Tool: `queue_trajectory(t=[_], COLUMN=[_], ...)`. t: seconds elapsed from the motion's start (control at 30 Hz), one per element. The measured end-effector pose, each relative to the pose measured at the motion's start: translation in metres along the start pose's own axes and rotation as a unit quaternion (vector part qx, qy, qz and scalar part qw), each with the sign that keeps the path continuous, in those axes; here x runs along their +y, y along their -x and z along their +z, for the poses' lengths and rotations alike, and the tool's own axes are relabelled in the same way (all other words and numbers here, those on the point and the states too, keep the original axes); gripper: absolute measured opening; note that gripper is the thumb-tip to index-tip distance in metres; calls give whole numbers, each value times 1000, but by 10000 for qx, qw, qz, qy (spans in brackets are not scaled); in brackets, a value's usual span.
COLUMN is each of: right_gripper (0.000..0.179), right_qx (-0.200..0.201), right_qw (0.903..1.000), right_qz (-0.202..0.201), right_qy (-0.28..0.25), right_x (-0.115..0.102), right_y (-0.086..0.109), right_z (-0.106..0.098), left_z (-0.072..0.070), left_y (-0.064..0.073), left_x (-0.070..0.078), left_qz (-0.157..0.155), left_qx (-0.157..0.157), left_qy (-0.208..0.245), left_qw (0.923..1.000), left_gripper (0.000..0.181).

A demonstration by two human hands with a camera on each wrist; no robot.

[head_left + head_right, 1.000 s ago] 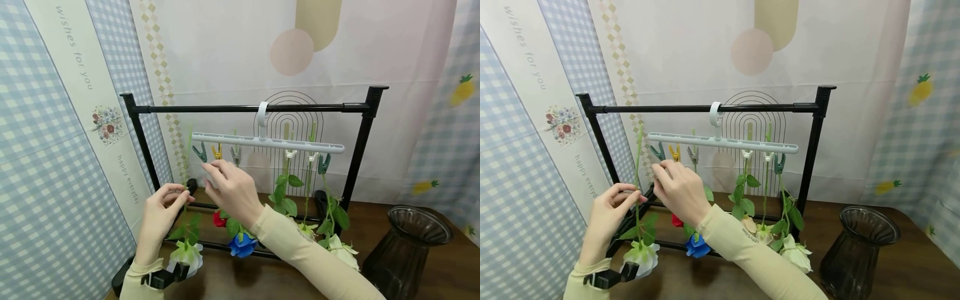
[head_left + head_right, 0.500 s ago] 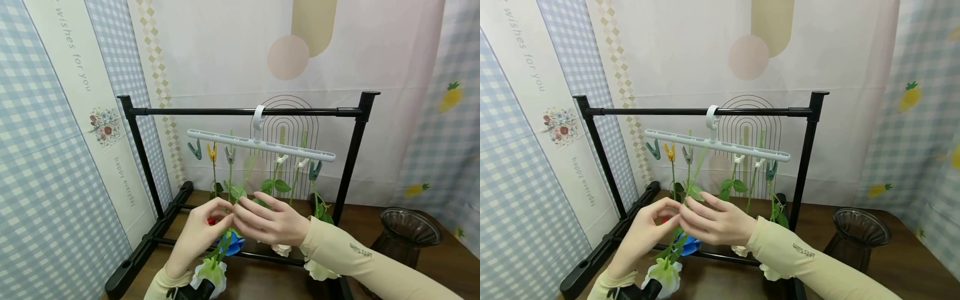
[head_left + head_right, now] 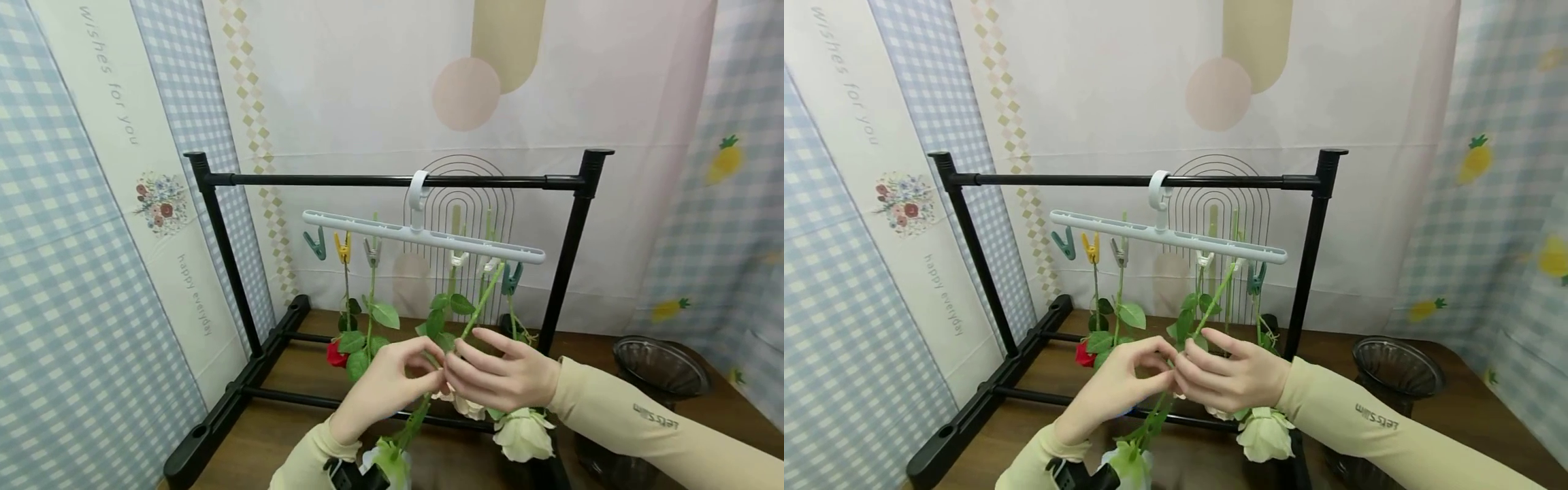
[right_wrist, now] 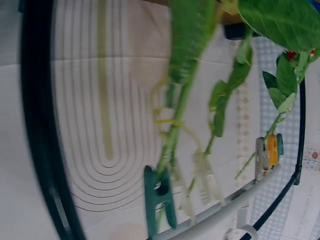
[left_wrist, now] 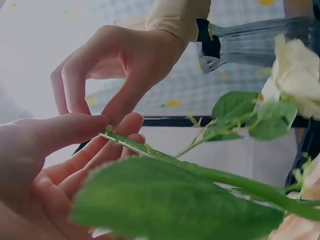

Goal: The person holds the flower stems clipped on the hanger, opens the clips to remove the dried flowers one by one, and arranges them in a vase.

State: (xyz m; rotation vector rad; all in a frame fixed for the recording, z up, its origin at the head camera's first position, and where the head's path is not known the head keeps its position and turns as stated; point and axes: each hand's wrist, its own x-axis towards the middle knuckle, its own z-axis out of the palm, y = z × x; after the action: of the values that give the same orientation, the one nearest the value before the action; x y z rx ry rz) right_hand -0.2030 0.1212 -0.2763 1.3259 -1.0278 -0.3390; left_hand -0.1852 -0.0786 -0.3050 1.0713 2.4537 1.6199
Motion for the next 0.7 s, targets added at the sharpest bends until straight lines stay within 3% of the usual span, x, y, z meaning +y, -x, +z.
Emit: queue_trajectory(t=[0.2,0.43,0.63,0.7], right_gripper=[22,22,21,21], right_qx=[-192,-294,-189,-134], right_qw=[9997,9991,9991,9987], right_qz=[-37,-22,256,456], right_qy=[-153,-316,-275,-202], right_x=[-2,-3,-6,-7], right_y=[13,29,36,38], right_z=[-13,-26,-37,-39], left_z=[16,30,31,31], left_y=[-13,-17,-23,-26], left_x=[-8,-8,-7,-7], left_qz=[-49,24,107,118], left_qx=[-356,-845,-1510,-1730], left_qy=[489,664,766,995], left_qw=[9982,9942,9855,9798], left_gripper=[13,15,23,26])
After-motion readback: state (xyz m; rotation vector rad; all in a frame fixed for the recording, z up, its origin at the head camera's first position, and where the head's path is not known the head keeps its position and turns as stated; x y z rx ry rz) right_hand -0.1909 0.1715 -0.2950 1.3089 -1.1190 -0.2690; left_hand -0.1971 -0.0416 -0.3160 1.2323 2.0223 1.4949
